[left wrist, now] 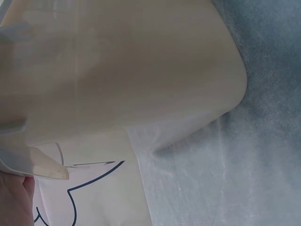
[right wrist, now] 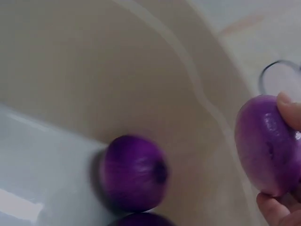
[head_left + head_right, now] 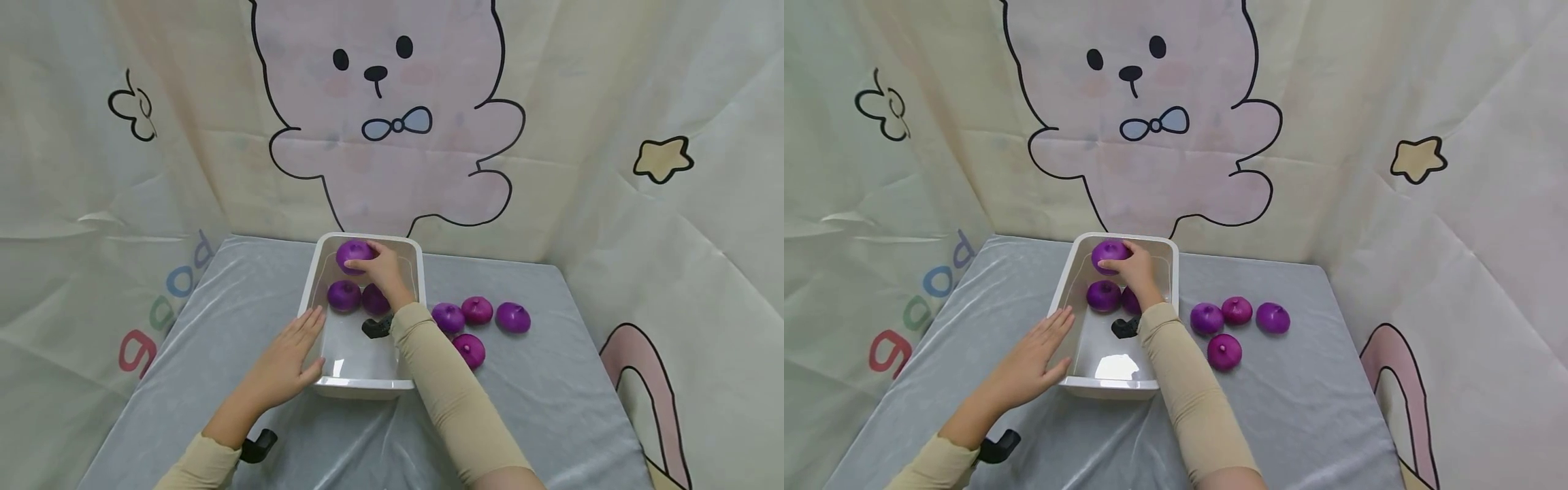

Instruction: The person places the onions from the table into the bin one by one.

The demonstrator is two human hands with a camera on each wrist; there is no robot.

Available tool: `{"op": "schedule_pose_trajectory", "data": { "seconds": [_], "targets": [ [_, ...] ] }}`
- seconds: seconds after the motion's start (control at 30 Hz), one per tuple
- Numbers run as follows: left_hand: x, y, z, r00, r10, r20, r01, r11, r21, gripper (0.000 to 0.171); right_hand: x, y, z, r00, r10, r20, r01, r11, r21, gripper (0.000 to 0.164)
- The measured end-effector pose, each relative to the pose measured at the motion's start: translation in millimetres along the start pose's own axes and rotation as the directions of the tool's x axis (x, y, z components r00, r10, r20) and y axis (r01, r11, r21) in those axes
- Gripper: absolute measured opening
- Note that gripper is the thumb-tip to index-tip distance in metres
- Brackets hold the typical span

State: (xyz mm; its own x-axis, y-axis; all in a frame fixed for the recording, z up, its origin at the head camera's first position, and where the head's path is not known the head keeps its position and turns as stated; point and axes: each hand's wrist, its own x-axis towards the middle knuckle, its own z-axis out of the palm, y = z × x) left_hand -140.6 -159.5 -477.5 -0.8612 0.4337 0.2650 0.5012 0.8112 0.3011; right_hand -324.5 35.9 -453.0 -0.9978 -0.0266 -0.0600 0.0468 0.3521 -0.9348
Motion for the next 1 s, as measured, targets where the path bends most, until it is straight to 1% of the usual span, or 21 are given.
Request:
{"op": "schedule_pose_trajectory", "data": {
  "seconds": [0.1,0.27,0.4,0.53,0.67,0.83,0.93,1.0],
  "targets": [
    [0.0,0.2,1.7,1.000,0.005,-0.009,-0.005,1.000,0.000,0.071,5,10,10,1.000,0.014,0.009,-0.014,1.000,-0.015,0.079],
    [-1.0,-0.1,4.6,0.999,0.013,-0.036,-0.013,1.000,0.001,0.071,10,21,25,0.999,-0.010,0.038,0.012,0.998,-0.058,0.081],
    [-1.5,0.4,5.9,0.999,0.020,-0.038,-0.020,1.000,0.007,0.071,9,33,35,0.999,-0.017,0.047,0.022,0.995,-0.099,0.079],
    [-1.5,2.3,6.3,0.999,0.022,-0.024,-0.022,1.000,0.007,0.071,7,47,40,0.999,-0.014,0.037,0.017,0.996,-0.085,0.078],
    [-1.6,4.0,6.8,0.999,0.021,-0.027,-0.021,1.000,0.007,0.071,6,53,41,0.999,-0.014,0.033,0.016,0.998,-0.068,0.079],
    [-1.9,3.5,6.7,0.998,0.020,-0.054,-0.021,1.000,-0.012,0.071,8,49,39,0.999,0.013,0.046,-0.009,0.995,-0.096,0.083],
    [-0.9,2.4,6.4,0.996,0.035,-0.082,-0.037,0.999,-0.018,0.070,9,36,34,0.999,0.034,0.025,-0.031,0.996,-0.089,0.082],
    [-0.4,1.5,5.8,0.994,0.039,-0.099,-0.041,0.999,-0.022,0.070,10,22,28,1.000,0.028,0.000,-0.028,0.997,-0.069,0.080]
  ]
}}
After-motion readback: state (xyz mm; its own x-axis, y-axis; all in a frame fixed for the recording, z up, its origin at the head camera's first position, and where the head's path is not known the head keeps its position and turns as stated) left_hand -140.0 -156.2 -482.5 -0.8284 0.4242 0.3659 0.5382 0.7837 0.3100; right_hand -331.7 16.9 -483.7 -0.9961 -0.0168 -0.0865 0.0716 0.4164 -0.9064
